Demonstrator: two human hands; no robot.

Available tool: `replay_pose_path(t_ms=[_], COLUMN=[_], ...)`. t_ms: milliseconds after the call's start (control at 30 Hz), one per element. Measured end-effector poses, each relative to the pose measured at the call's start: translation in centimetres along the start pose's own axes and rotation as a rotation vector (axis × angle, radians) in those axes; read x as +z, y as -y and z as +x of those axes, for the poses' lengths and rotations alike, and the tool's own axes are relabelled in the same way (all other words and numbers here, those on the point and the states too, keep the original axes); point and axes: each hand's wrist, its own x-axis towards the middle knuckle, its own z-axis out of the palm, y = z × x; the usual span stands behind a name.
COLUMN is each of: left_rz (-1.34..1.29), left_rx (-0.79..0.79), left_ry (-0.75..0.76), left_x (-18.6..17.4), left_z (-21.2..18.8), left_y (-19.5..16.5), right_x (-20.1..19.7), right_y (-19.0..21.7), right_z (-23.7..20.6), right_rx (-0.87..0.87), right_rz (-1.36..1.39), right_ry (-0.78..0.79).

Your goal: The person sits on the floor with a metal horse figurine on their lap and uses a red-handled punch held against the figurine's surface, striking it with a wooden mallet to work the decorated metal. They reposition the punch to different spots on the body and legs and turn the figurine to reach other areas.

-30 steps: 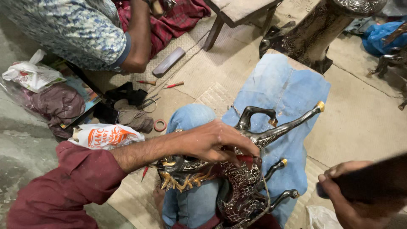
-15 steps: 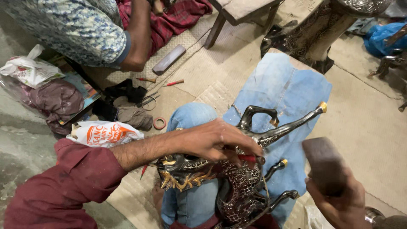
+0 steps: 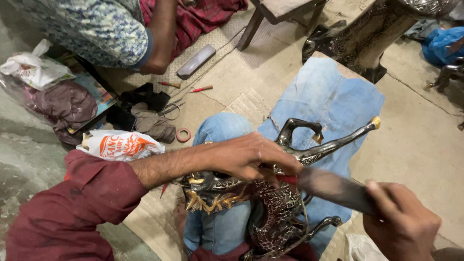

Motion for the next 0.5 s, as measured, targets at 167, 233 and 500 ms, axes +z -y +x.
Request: replay_pose_path(t_ms=[167,233,500], left_rz=[-0.054,-0.056,-0.118], left_rx=[0.035,0.025,-0.081], left_ry=[0.008,0.009,0.063], left_x=[-0.2,-0.2,-0.4], left_z=[-0.1,-0.1,-0.1], left_y=[0.2,0.2,-0.7], right_x=[-0.5,-0.8,-1.4], right_y=[0.2,0.2,0.3], right_z=[0.3,0.6,1.1], right_rx=[0.054,-0.179,-0.041], right_rz=[-0.014,-0.063,-0.109], right_ry=[0.013,-0.064,-0.019])
